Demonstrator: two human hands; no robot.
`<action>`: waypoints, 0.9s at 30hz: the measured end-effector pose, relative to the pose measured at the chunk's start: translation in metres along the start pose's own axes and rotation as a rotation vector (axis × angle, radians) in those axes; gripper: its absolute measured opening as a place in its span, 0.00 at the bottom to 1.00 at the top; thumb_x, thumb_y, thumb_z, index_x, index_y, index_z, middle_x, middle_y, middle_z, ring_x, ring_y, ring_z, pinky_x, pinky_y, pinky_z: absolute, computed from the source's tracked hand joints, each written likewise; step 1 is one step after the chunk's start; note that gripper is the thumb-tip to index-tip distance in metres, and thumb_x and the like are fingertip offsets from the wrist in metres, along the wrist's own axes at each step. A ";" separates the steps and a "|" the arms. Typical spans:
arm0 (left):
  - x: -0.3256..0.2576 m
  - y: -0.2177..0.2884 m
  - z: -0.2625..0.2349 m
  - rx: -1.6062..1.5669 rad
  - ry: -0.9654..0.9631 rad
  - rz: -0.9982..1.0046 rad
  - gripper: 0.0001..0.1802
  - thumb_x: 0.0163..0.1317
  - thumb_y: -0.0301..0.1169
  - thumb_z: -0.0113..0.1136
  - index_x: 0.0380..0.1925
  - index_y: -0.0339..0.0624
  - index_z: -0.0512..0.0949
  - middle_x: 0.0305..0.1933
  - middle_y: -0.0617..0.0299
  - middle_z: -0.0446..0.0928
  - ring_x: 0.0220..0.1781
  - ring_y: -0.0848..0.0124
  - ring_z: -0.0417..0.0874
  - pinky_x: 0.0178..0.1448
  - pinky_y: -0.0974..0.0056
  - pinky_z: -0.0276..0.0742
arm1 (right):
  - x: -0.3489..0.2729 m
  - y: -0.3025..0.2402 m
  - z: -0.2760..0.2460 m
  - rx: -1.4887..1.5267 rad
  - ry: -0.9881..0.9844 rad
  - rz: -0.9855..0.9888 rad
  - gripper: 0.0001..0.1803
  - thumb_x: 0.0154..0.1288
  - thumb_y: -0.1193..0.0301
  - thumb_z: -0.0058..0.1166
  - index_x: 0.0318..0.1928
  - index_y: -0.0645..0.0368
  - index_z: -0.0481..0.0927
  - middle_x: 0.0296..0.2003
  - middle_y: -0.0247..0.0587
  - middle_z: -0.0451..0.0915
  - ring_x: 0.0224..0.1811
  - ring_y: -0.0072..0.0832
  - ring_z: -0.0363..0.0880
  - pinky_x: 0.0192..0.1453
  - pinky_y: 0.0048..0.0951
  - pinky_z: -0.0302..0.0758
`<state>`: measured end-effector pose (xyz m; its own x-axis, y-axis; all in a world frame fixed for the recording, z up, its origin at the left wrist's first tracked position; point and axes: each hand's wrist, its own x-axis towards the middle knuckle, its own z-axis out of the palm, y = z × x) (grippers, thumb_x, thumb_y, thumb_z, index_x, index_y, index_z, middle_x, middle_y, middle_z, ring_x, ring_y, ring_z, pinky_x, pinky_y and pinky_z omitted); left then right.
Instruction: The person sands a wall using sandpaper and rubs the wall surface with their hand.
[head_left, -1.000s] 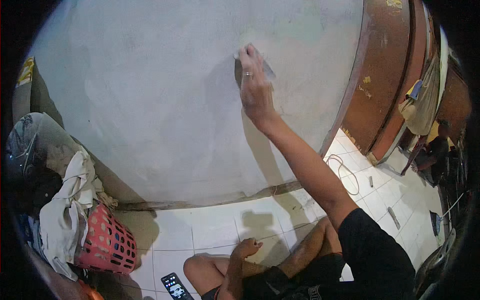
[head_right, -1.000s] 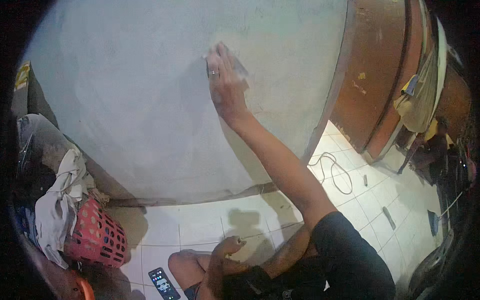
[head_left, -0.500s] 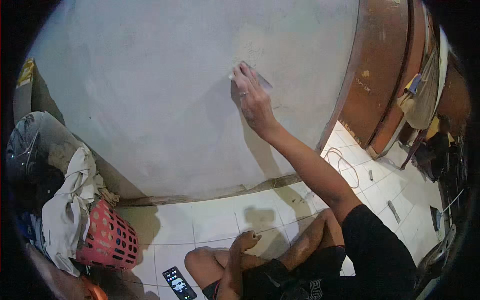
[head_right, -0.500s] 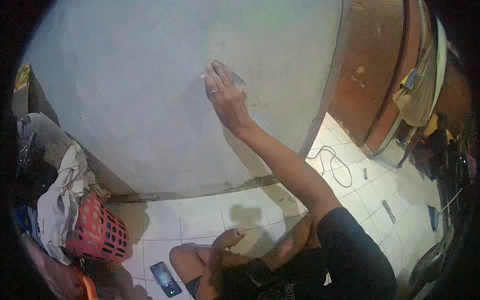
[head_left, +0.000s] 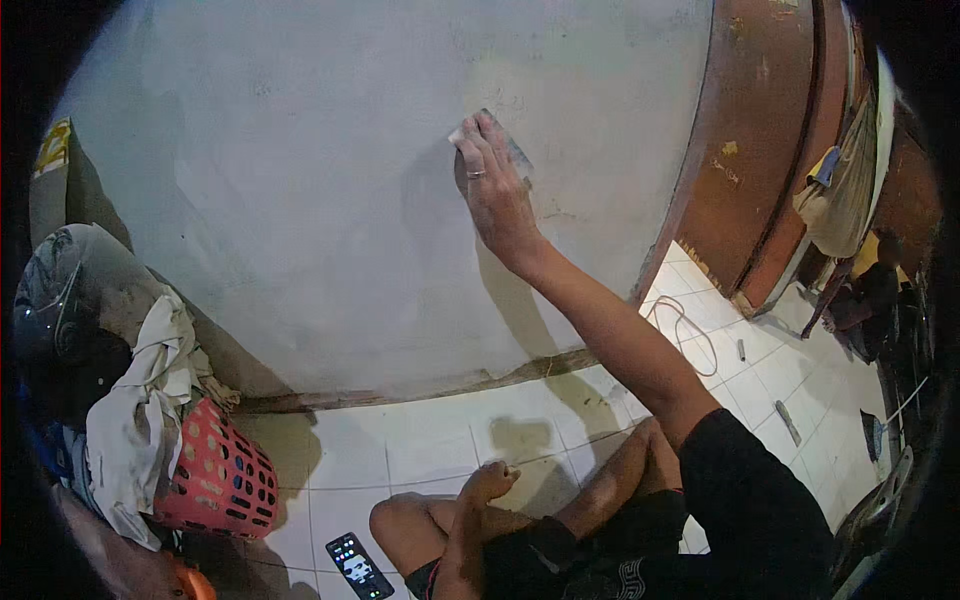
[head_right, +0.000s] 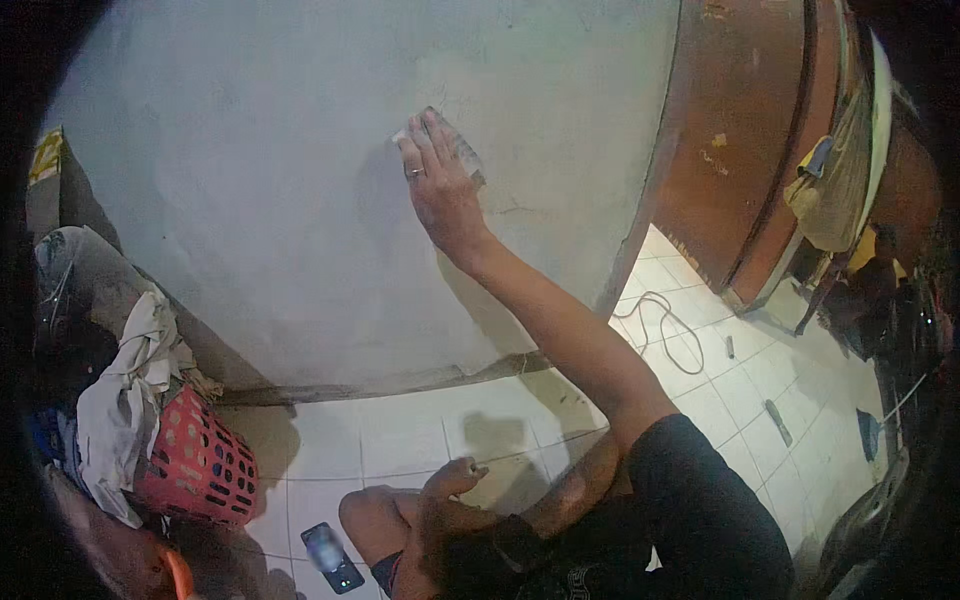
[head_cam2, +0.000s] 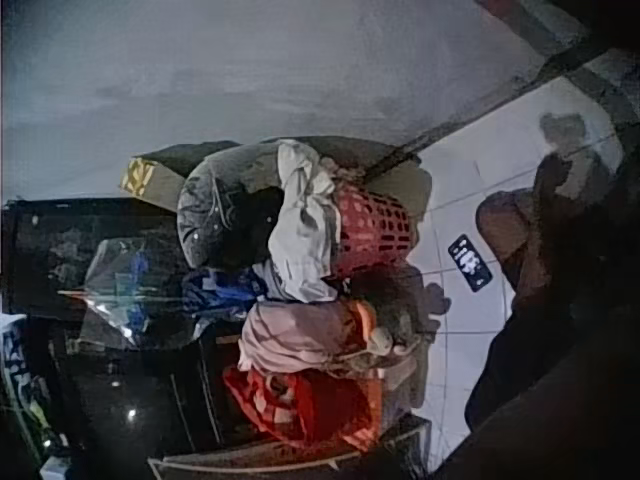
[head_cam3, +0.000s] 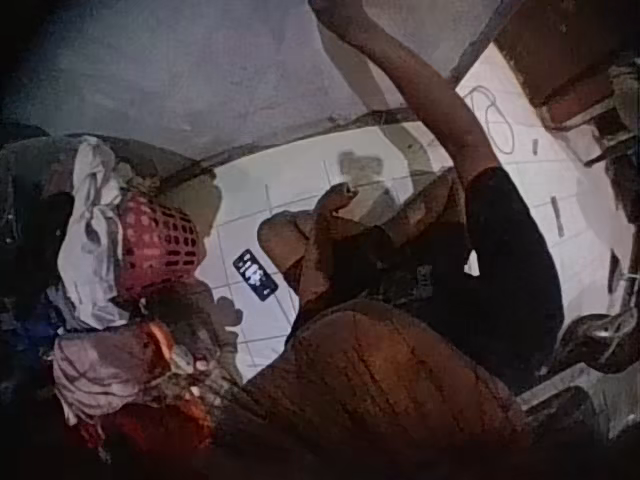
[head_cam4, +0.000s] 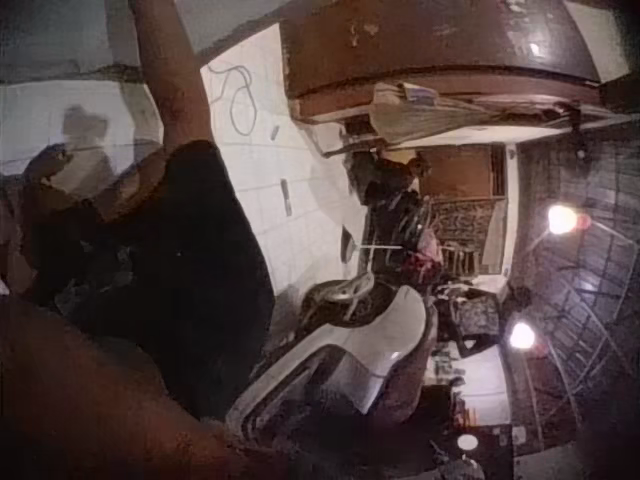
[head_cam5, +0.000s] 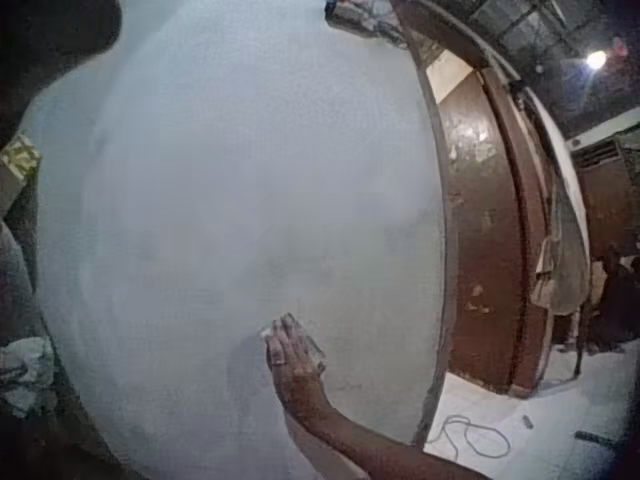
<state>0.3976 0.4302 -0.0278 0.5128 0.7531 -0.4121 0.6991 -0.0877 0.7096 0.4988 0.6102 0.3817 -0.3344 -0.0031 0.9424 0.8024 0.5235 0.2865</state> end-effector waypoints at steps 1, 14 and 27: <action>-0.001 0.001 0.001 0.045 0.006 0.018 0.29 0.66 0.52 0.53 0.46 0.33 0.78 0.49 0.38 0.79 0.54 0.45 0.80 0.58 0.47 0.73 | -0.001 0.000 0.001 -0.025 0.023 0.009 0.18 0.66 0.82 0.47 0.57 0.67 0.67 0.59 0.58 0.71 0.68 0.57 0.64 0.69 0.50 0.68; 0.019 -0.014 0.009 0.041 0.009 0.004 0.31 0.67 0.55 0.49 0.45 0.32 0.77 0.46 0.39 0.80 0.48 0.46 0.81 0.54 0.46 0.76 | 0.018 0.014 0.006 -0.047 0.094 -0.033 0.19 0.67 0.80 0.45 0.59 0.68 0.68 0.60 0.61 0.70 0.66 0.51 0.67 0.68 0.47 0.70; 0.008 -0.009 0.003 0.039 0.135 0.107 0.27 0.68 0.49 0.53 0.42 0.30 0.78 0.42 0.39 0.81 0.45 0.46 0.83 0.52 0.49 0.77 | -0.288 -0.005 -0.102 0.198 -0.500 0.193 0.34 0.49 0.89 0.41 0.62 0.73 0.62 0.44 0.70 0.73 0.42 0.63 0.73 0.45 0.51 0.73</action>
<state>0.3974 0.4353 -0.0391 0.5158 0.8184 -0.2534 0.6640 -0.1950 0.7218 0.6414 0.5211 0.1268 -0.4225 0.4868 0.7645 0.7803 0.6246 0.0335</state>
